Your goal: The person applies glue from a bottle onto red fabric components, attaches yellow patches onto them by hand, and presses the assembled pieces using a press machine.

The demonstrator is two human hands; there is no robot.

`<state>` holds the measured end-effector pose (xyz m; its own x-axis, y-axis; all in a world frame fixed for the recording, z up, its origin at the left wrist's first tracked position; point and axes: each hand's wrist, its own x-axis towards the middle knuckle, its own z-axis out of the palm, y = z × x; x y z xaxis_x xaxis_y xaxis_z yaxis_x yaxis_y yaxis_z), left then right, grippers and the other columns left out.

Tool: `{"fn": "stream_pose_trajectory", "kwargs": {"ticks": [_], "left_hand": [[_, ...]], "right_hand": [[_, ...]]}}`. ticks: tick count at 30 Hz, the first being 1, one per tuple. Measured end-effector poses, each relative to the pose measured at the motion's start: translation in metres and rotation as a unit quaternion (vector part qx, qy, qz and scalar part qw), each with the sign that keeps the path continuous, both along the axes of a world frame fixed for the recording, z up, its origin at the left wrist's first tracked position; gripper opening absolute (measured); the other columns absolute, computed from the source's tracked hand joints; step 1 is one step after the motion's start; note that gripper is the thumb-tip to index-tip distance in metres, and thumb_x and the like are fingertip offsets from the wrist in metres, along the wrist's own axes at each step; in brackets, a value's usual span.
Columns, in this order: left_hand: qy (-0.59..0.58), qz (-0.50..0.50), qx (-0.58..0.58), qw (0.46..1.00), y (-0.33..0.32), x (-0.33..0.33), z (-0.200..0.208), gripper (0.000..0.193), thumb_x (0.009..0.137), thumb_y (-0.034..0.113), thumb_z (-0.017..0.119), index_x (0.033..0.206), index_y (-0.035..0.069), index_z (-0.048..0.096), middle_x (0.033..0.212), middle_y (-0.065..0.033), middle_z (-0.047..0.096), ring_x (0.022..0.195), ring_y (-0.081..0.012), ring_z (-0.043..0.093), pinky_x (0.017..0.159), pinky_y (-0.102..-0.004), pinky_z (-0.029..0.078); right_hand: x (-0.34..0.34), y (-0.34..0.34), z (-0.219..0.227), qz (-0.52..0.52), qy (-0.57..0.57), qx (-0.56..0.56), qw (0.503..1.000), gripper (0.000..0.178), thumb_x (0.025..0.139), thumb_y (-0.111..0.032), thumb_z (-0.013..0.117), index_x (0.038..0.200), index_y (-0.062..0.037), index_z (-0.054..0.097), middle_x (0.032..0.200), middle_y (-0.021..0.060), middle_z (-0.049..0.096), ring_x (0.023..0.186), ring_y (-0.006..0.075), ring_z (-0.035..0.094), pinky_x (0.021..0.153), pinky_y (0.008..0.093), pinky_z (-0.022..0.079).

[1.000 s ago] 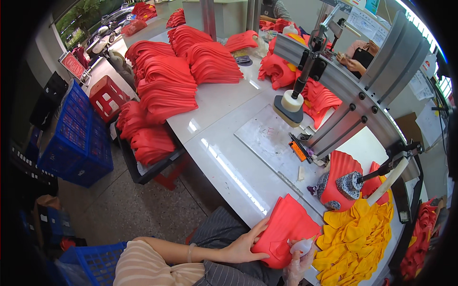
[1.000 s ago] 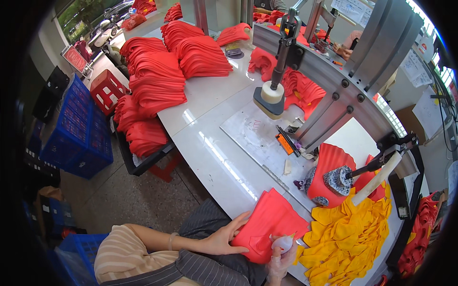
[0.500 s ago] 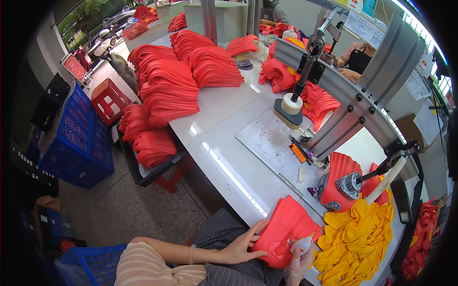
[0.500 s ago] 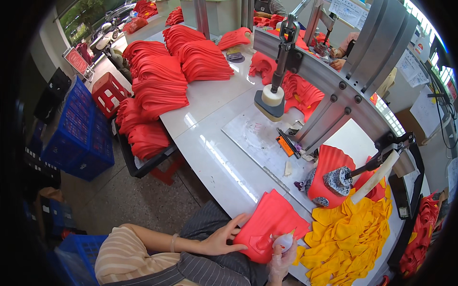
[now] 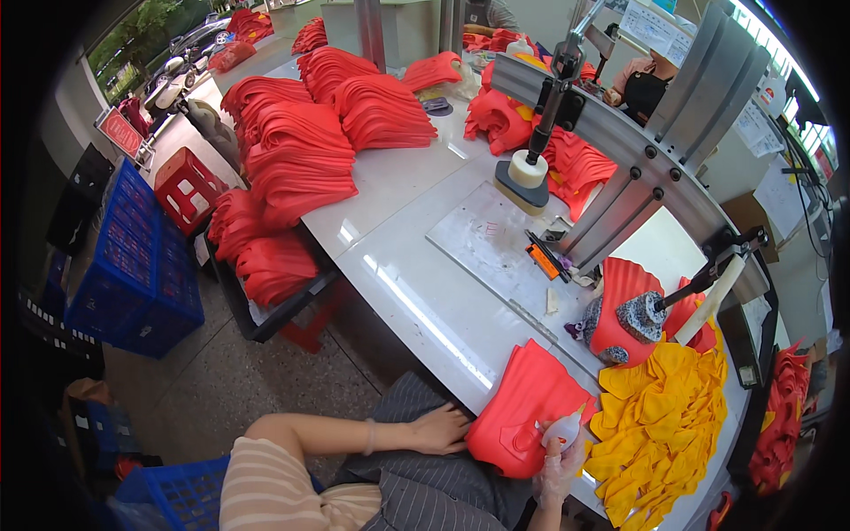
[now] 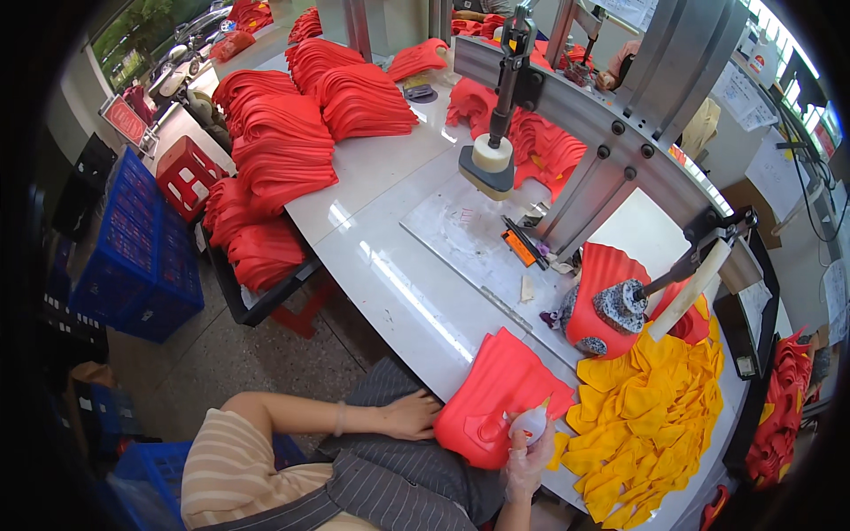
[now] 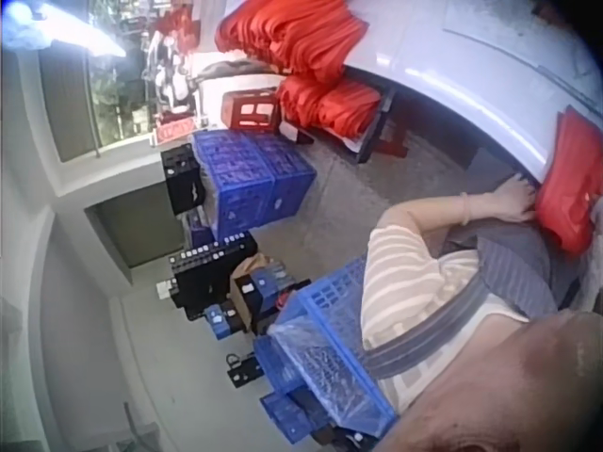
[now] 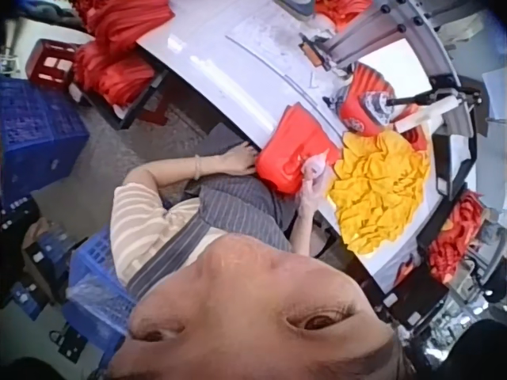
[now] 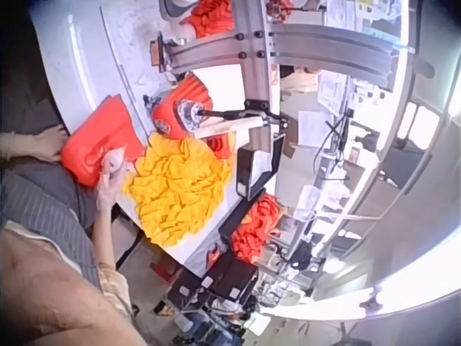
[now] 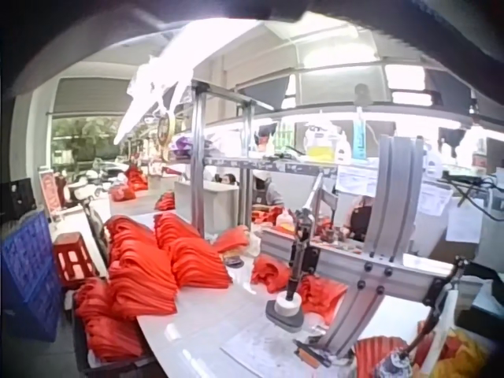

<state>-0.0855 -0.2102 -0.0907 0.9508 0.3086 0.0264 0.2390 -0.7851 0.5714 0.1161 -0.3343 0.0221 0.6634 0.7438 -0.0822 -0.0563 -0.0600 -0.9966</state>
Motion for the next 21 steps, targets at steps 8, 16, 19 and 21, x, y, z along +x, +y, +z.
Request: {"fn": "stream_pose_trajectory", "kwargs": {"ticks": [8,16,19,21], "left_hand": [[0.04,-0.068,-0.11,0.991,-0.029,0.068,-0.164,0.052,0.084,0.044,0.055,0.123,0.008,0.058,0.129,-0.0196,0.056,0.118,-0.0363,0.052,0.097,-0.0436,0.043],[0.178,-0.026,-0.196,0.964,-0.007,0.056,-0.016,0.052,0.088,0.046,0.05,0.126,0.011,0.056,0.131,-0.0183,0.055,0.12,-0.0342,0.053,0.098,-0.0411,0.044],[0.228,-0.08,-0.197,0.95,-0.01,0.056,-0.016,0.052,0.089,0.047,0.049,0.126,0.011,0.056,0.131,-0.0174,0.055,0.121,-0.0337,0.053,0.098,-0.0405,0.045],[0.23,-0.097,-0.178,0.952,-0.014,0.057,-0.027,0.052,0.089,0.047,0.048,0.127,0.012,0.056,0.131,-0.0168,0.056,0.121,-0.0335,0.053,0.098,-0.0399,0.045]], "right_hand": [[-0.007,0.004,0.004,-0.029,0.002,-0.009,1.0,0.035,0.088,-0.007,0.06,0.12,-0.0006,0.046,0.098,0.0112,0.064,0.093,0.0187,0.062,0.089,0.032,0.048],[-0.011,0.005,0.011,-0.026,-0.02,-0.021,0.999,0.035,0.09,-0.007,0.06,0.122,0.0001,0.046,0.1,0.0123,0.064,0.094,0.0196,0.063,0.091,0.0318,0.047],[-0.01,0.005,0.013,-0.024,-0.028,-0.023,0.999,0.036,0.09,-0.007,0.06,0.122,0.0004,0.046,0.1,0.0126,0.064,0.094,0.0195,0.063,0.091,0.0317,0.047],[-0.01,0.005,0.013,-0.017,-0.035,-0.022,0.999,0.036,0.09,-0.007,0.06,0.122,0.0006,0.046,0.099,0.0128,0.064,0.094,0.0194,0.063,0.091,0.0315,0.047]]}}
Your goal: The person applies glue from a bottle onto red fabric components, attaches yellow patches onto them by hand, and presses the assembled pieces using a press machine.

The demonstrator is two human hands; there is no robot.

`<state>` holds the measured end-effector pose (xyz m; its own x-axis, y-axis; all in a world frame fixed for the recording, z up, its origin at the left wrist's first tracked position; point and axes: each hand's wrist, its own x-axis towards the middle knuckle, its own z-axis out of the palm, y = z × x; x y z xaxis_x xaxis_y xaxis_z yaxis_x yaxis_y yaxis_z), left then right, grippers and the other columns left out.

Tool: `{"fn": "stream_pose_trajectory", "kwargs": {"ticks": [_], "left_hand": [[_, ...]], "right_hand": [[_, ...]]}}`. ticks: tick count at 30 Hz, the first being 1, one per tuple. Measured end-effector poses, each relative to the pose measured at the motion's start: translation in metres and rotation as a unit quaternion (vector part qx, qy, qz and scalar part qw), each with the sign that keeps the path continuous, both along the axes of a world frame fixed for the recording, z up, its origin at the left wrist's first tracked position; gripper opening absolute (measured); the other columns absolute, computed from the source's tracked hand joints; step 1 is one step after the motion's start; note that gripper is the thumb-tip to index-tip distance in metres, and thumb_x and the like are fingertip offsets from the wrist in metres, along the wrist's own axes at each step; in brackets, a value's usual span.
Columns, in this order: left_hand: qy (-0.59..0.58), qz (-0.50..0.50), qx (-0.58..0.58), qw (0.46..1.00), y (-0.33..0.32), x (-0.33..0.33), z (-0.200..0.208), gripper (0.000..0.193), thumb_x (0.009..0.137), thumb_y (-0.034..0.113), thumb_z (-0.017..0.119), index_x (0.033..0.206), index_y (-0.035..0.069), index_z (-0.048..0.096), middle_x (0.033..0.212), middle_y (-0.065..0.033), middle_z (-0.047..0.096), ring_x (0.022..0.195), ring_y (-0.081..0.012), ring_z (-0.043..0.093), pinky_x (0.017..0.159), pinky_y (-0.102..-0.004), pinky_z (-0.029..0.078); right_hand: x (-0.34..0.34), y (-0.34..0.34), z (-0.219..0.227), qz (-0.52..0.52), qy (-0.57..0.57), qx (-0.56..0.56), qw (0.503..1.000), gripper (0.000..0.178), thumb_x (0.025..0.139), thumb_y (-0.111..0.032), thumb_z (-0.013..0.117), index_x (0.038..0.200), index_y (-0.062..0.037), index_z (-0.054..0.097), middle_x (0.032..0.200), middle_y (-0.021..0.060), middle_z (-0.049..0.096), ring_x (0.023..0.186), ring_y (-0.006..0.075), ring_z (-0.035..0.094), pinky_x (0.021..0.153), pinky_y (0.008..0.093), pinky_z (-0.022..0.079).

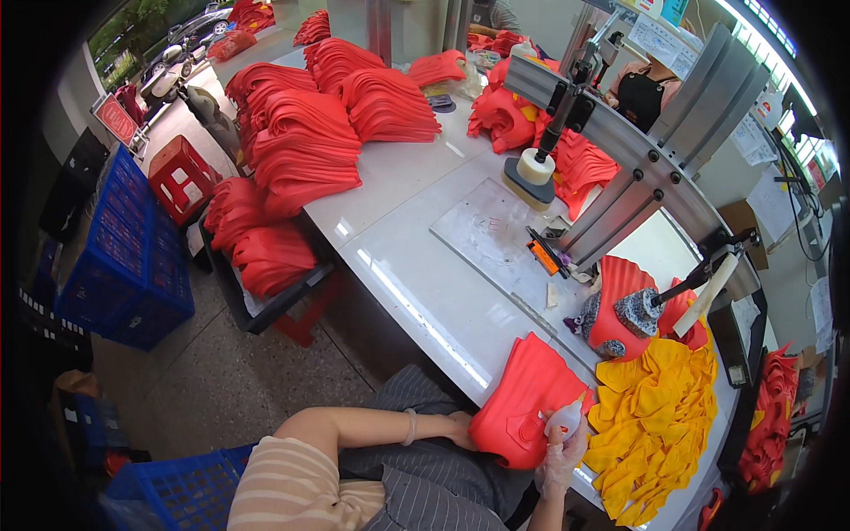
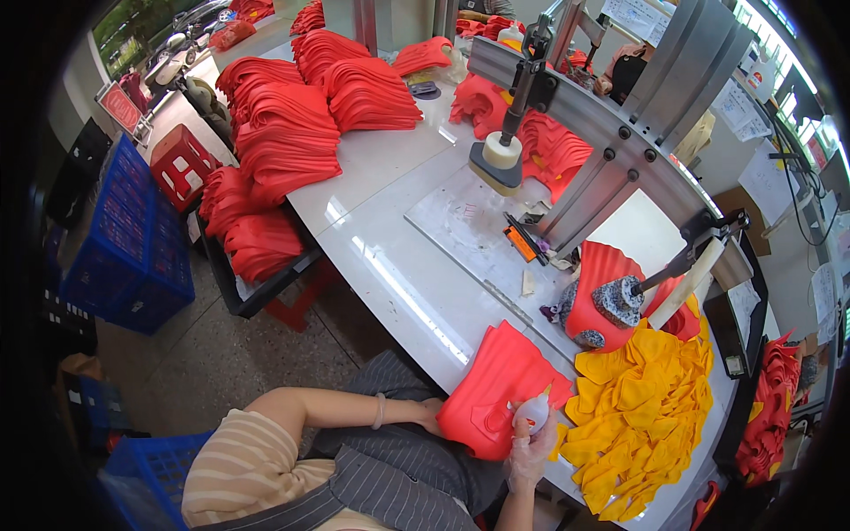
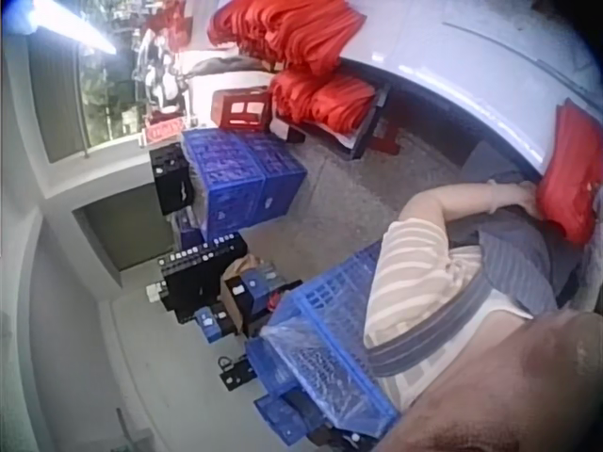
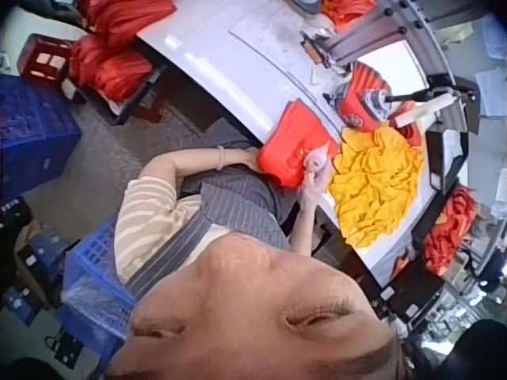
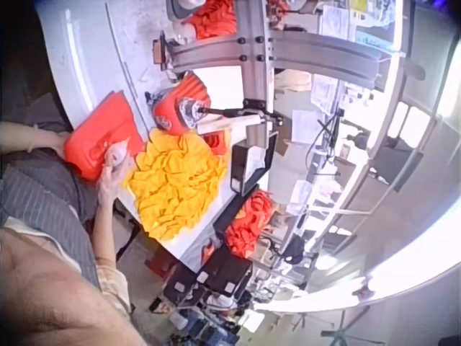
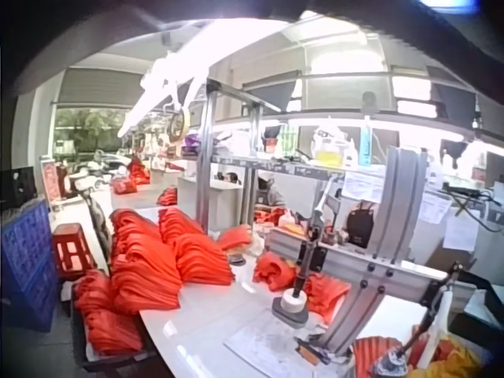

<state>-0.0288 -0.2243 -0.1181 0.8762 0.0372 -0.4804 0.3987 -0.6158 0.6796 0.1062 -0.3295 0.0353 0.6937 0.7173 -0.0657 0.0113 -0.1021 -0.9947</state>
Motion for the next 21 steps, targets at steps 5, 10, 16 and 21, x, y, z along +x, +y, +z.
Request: {"fn": "stream_pose_trajectory", "kwargs": {"ticks": [5,10,16,21], "left_hand": [[0.02,-0.013,-0.036,0.999,-0.004,0.004,-0.026,0.062,0.088,0.057,0.049,0.133,0.014,0.051,0.131,-0.0161,0.055,0.12,-0.0317,0.053,0.096,-0.0387,0.046],[0.012,0.01,-0.029,0.999,0.0,-0.002,-0.012,0.059,0.087,0.055,0.051,0.128,0.012,0.054,0.125,-0.0176,0.059,0.115,-0.0342,0.056,0.096,-0.0398,0.046],[-0.018,0.07,-0.02,0.997,0.001,-0.01,0.01,0.047,0.087,0.043,0.053,0.116,0.007,0.063,0.115,-0.0203,0.064,0.108,-0.0356,0.06,0.091,-0.0421,0.048],[-0.063,0.088,-0.011,0.994,-0.003,-0.01,-0.008,0.047,0.087,0.043,0.052,0.114,0.006,0.063,0.113,-0.0212,0.064,0.107,-0.0366,0.06,0.09,-0.0429,0.048]], "right_hand": [[-0.002,0.002,0.0,-0.004,-0.003,-0.006,1.0,0.038,0.091,-0.006,0.058,0.126,0.0001,0.045,0.1,0.0128,0.064,0.094,0.0196,0.063,0.091,0.0316,0.047],[0.0,0.0,-0.007,-0.005,0.004,0.004,1.0,0.039,0.091,-0.005,0.058,0.128,0.0,0.044,0.101,0.0129,0.064,0.093,0.0196,0.063,0.091,0.0316,0.047],[-0.006,0.002,-0.007,-0.023,0.008,0.009,1.0,0.04,0.091,-0.005,0.058,0.128,-0.0005,0.044,0.101,0.013,0.064,0.093,0.0196,0.063,0.09,0.0318,0.047],[-0.001,0.003,-0.003,-0.005,-0.058,-0.05,0.997,0.04,0.09,-0.005,0.056,0.128,0.0,0.044,0.1,0.0131,0.063,0.093,0.0206,0.063,0.089,0.0325,0.048]]}}
